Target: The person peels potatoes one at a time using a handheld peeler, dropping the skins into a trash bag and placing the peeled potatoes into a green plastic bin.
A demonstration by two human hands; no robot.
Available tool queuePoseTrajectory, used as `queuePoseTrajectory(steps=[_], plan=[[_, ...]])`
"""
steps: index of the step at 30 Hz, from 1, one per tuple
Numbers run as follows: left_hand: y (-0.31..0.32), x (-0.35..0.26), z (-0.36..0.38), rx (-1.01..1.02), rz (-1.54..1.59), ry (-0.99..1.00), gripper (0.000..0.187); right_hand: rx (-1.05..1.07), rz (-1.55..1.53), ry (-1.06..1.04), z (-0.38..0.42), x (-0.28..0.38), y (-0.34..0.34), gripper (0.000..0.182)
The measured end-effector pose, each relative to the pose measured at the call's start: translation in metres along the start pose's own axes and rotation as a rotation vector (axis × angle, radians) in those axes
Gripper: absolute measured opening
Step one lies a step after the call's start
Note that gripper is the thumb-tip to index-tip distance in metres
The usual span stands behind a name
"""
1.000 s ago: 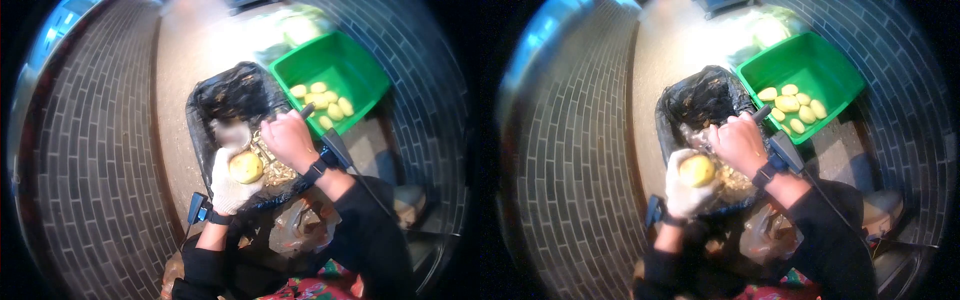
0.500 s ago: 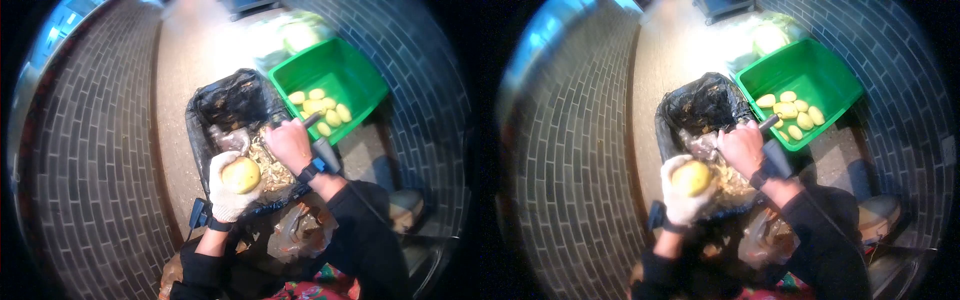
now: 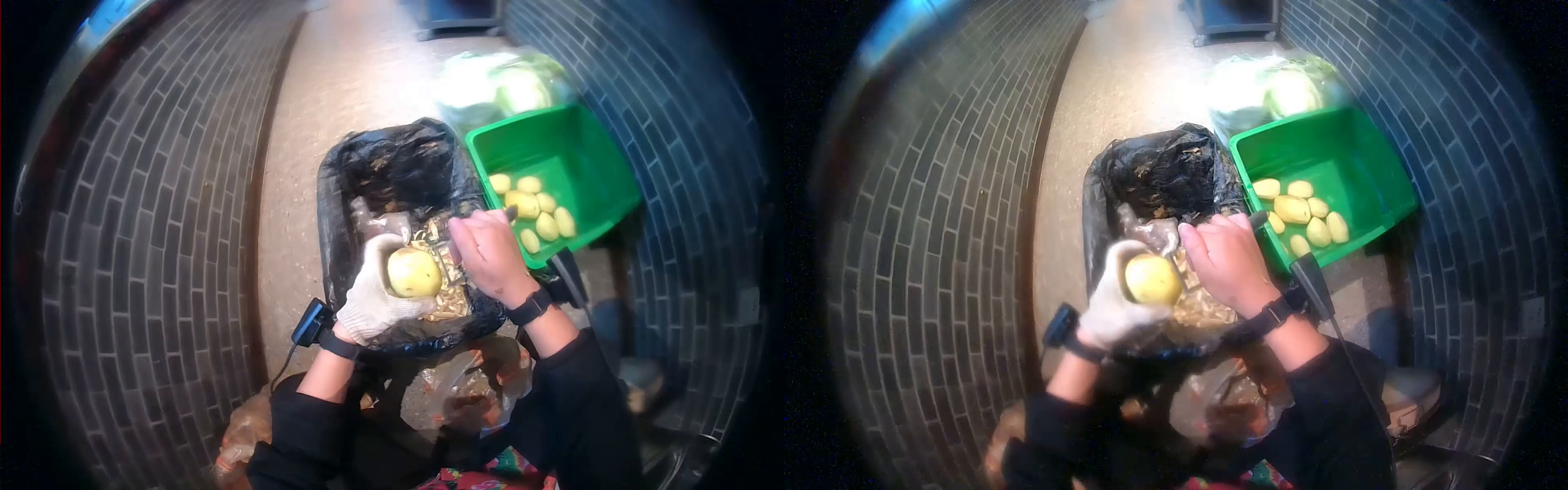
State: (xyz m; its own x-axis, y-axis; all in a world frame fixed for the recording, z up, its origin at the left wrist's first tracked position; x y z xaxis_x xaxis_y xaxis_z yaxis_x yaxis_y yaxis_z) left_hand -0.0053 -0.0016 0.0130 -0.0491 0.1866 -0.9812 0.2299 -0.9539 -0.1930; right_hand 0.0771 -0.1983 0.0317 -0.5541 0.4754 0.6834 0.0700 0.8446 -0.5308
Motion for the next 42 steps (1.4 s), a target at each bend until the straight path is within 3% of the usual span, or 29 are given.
queuePoseTrajectory(steps=[2,4,5,11,13,20,25,28,30,31,32,36,39,42], plan=[[0.001,0.006,-0.001,0.104,0.075,-0.03,0.09,0.0,0.018,-0.064,0.002,-0.001,0.0,0.042],[0.01,0.006,0.003,0.252,0.491,-0.308,0.094,-0.005,0.058,-0.15,0.008,-0.004,0.005,0.042],[0.016,0.004,0.006,0.289,0.558,-0.34,0.099,0.0,0.059,-0.152,0.01,-0.004,0.006,0.042],[0.032,0.026,0.017,0.286,0.328,-0.259,0.085,0.094,0.138,-0.163,0.018,-0.004,0.009,0.043],[0.033,0.027,0.019,0.289,0.246,-0.255,0.084,0.032,0.297,-0.28,0.018,-0.005,0.009,0.043],[0.036,0.045,0.016,0.199,0.084,-0.148,0.077,-0.062,0.228,-0.263,0.031,0.0,0.021,0.042],[0.032,0.047,0.012,0.113,0.015,-0.136,0.076,-0.115,0.371,-0.254,0.024,-0.018,0.025,0.043],[0.03,0.034,0.008,0.118,0.021,-0.093,0.077,-0.126,0.43,-0.244,0.021,-0.024,0.026,0.045],[0.024,0.01,0.012,0.197,0.035,-0.043,0.077,0.013,0.714,-0.123,0.026,-0.059,0.029,0.049],[0.021,-0.004,0.012,0.195,0.041,0.016,0.074,0.102,0.713,0.013,0.025,-0.062,0.027,0.053],[0.017,-0.004,0.009,0.203,0.047,0.018,0.074,0.1,0.722,0.017,0.026,-0.061,0.025,0.053],[0.002,0.002,0.002,0.184,0.218,-0.191,0.083,0.121,0.594,-0.013,0.031,-0.035,0.021,0.052],[0.007,0.009,0.006,0.331,0.538,-0.341,0.083,0.153,0.415,0.026,0.032,-0.017,0.021,0.039],[0.011,0.007,0.012,0.345,0.504,-0.285,0.082,0.073,0.379,-0.109,0.038,-0.006,0.025,0.033]])
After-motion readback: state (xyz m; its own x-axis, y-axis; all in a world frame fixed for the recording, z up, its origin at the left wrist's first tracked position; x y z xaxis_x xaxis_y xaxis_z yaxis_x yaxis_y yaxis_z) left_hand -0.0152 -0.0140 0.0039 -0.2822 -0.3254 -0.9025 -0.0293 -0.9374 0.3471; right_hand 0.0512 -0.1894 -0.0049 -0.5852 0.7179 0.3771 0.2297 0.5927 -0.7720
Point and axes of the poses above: each hand's wrist, its own z-axis away from the middle knuckle, its own y-axis out of the palm, x = y × z, the point moved 1 cm from there along -z, towards the middle knuckle, and after that the axes turned 15 degrees about -x, right-handed, at the moved point
